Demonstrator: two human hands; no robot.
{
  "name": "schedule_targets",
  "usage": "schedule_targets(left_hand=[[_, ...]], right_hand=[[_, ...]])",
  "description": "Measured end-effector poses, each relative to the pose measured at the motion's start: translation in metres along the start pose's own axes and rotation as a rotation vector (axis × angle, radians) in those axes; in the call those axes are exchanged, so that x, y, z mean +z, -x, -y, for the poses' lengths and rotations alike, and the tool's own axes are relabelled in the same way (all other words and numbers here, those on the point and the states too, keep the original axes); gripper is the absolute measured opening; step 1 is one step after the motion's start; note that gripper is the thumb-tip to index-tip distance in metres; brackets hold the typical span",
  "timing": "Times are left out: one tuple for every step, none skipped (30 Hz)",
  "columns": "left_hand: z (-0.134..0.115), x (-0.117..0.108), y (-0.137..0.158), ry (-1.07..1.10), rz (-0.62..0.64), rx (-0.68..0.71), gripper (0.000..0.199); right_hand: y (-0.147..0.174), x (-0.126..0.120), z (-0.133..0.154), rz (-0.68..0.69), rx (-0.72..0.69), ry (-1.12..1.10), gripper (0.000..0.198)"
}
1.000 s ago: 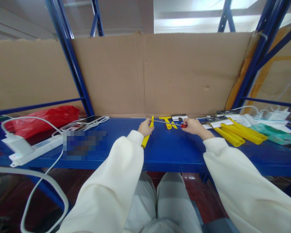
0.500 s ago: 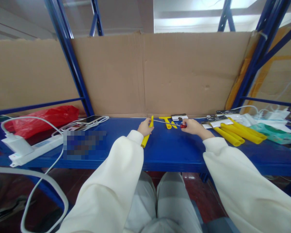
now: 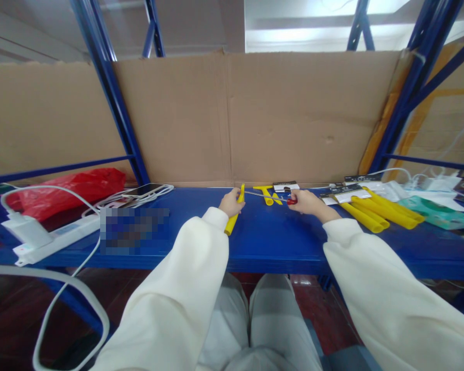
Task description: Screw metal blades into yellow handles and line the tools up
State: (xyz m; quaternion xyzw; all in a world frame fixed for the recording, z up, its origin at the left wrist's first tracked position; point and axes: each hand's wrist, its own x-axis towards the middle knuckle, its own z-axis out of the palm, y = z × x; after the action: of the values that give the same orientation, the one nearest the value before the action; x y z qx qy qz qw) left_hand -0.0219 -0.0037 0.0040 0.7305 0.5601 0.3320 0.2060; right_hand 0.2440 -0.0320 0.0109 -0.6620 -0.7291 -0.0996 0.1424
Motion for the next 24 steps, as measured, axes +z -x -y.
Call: schedule_targets(left_hand=[[0.0, 0.0, 0.0, -0.002, -0.003, 0.001, 0.045], [0.0, 0.0, 0.0, -0.007, -0.005, 0.001, 0.045], [0.0, 0.0, 0.0, -0.014, -0.004, -0.001, 0.045], [0.0, 0.0, 0.0, -0.022, -0.002, -0.002, 0.045], [0.0, 0.0, 0.0, -0.029, 0.0, -0.003, 0.044], [0.0, 0.0, 0.0, -0.035, 0.003, -0.003, 0.044], [0.0, 0.0, -0.001, -0.039, 0.007, -0.004, 0.043], [0.001, 0.0, -0.001, -0.041, 0.01, -0.003, 0.043], [0.001, 0.0, -0.001, -0.042, 0.012, -0.002, 0.042], [0.001, 0.001, -0.002, -0.042, 0.014, -0.001, 0.042], [0.002, 0.001, -0.002, -0.042, 0.017, 0.001, 0.042], [0.002, 0.001, -0.002, -0.042, 0.017, 0.002, 0.042], [0.002, 0.001, -0.002, -0.044, 0.016, 0.003, 0.043], [0.002, 0.001, -0.002, -0.045, 0.016, 0.003, 0.043], [0.001, 0.001, -0.002, -0.048, 0.017, 0.004, 0.043], [0.001, 0.001, -0.002, -0.05, 0.016, 0.004, 0.043], [0.001, 0.001, -0.001, -0.053, 0.015, 0.004, 0.042], [0.001, 0.001, -0.001, -0.054, 0.013, 0.004, 0.042], [0.0, 0.001, -0.001, -0.054, 0.011, 0.004, 0.041], [0.0, 0.001, -0.001, -0.054, 0.009, 0.002, 0.041], [0.0, 0.001, -0.001, -0.053, 0.007, 0.001, 0.041], [0.0, 0.0, 0.0, -0.05, 0.008, 0.0, 0.041], [0.0, 0.0, 0.0, -0.047, 0.008, -0.001, 0.041], [0.0, 0.0, 0.0, -0.043, 0.009, -0.001, 0.042]], right_hand=[[0.0, 0.0, 0.0, 0.005, 0.001, -0.01, 0.008], [0.0, 0.0, 0.0, 0.01, -0.002, -0.016, 0.008], [0.0, 0.0, 0.0, 0.015, -0.009, -0.016, 0.008], [0.001, -0.001, 0.001, 0.022, -0.016, -0.012, 0.009], [0.001, -0.002, 0.001, 0.027, -0.02, -0.007, 0.01], [0.001, -0.002, 0.002, 0.031, -0.02, -0.002, 0.011], [0.001, -0.002, 0.002, 0.033, -0.013, 0.004, 0.011], [0.001, -0.002, 0.002, 0.029, -0.005, 0.009, 0.01], [0.0, 0.0, 0.001, 0.02, 0.0, 0.013, 0.008], [-0.001, 0.002, 0.0, 0.006, 0.003, 0.013, 0.006], [-0.001, 0.004, -0.002, -0.007, 0.002, 0.004, 0.005], [-0.002, 0.006, -0.003, -0.016, -0.001, -0.013, 0.006], [-0.003, 0.008, -0.005, -0.018, -0.004, -0.034, 0.007], [-0.004, 0.009, -0.006, -0.017, -0.006, -0.051, 0.008], [-0.004, 0.01, -0.006, -0.017, -0.005, -0.06, 0.008], [-0.004, 0.01, -0.006, -0.017, -0.004, -0.057, 0.008], [-0.003, 0.009, -0.005, -0.02, -0.004, -0.046, 0.008], [-0.003, 0.007, -0.004, -0.024, -0.004, -0.033, 0.007], [-0.002, 0.005, -0.003, -0.027, -0.004, -0.023, 0.006], [-0.001, 0.004, -0.001, -0.027, -0.003, -0.018, 0.007], [-0.001, 0.002, -0.001, -0.025, -0.001, -0.017, 0.007], [0.0, 0.001, 0.0, -0.025, 0.001, -0.014, 0.007], [-0.001, 0.001, 0.0, -0.028, 0.004, -0.011, 0.006], [-0.001, 0.002, -0.001, -0.035, 0.006, -0.007, 0.006]])
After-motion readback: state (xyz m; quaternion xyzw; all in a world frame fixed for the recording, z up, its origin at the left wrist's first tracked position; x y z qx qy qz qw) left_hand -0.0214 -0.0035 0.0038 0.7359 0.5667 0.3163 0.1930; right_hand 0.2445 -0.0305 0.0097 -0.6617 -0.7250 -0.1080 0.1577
